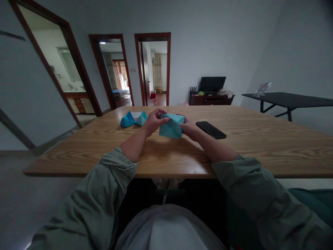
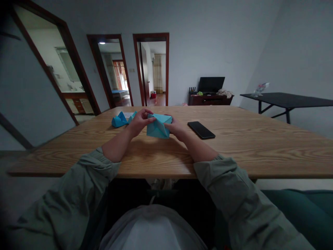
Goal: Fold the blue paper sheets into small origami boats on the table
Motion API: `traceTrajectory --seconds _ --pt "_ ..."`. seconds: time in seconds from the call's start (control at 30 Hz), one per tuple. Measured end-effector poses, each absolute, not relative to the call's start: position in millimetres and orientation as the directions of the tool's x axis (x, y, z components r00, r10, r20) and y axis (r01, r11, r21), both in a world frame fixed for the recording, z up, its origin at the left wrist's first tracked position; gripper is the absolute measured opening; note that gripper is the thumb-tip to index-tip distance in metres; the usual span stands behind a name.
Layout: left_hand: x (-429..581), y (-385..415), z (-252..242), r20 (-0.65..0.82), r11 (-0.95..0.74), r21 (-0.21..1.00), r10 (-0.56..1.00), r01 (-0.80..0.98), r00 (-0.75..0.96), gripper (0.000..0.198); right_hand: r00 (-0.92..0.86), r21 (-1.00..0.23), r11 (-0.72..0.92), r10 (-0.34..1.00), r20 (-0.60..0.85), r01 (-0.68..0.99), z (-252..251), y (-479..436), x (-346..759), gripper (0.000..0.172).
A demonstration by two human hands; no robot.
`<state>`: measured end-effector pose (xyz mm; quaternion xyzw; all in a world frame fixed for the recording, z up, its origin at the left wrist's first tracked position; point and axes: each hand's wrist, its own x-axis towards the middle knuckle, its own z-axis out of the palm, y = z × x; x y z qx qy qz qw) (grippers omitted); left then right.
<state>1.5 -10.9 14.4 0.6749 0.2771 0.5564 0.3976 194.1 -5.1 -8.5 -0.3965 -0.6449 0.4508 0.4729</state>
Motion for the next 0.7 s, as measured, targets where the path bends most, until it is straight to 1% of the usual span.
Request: traceTrajectory --seconds 0.07,0.2,0.33,0.5,0.57,0.6,0.67,0.7 --pt "1.6 -9.9 13.4 0.540 -0.547 0.836 0.809 -0.040 0.234 0.037 -0.212 -0.961 0.272 0.943 0.255 0.056 -10.3 -0.3 195.2 0.064" --pt "1.2 -9.2 13.6 0.563 -0.579 0.815 0.795 0.005 0.224 0.032 -0.143 -0.959 0.278 0.953 0.269 0.052 -9.1 3.9 195.2 0.059" --pt "0.3 -6.9 15.2 0.611 -0.624 0.774 0.781 0.108 0.128 0.025 -0.106 -0.968 0.251 0.963 0.249 0.011 -3.9 2.2 193.8 0.057" --pt "-1.0 0.5 13.9 0.645 -0.637 0.748 0.764 0.188 0.023 0.028 -0.059 -0.963 0.269 0.961 0.270 -0.020 -0.5 4.0 193.8 0.058" --pt "-1.5 2.1 13.7 0.652 -0.636 0.745 0.758 0.201 -0.017 0.029 -0.053 -0.957 0.290 0.955 0.291 -0.023 -1.8 5.6 194.1 0.053" --pt "-1.8 2.3 13.9 0.659 -0.639 0.741 0.751 0.207 -0.040 0.030 -0.054 -0.957 0.290 0.955 0.290 -0.016 -2.9 5.9 194.1 0.048" --pt "-2.5 1.9 14.9 0.676 -0.648 0.729 0.731 0.219 -0.088 0.030 -0.089 -0.973 0.231 0.969 0.229 0.010 -5.7 5.0 193.5 0.034" --pt "-2.9 1.4 15.7 0.684 -0.652 0.724 0.721 0.224 -0.112 0.030 -0.131 -0.986 0.165 0.978 0.160 0.029 -7.2 3.8 193.0 0.026"
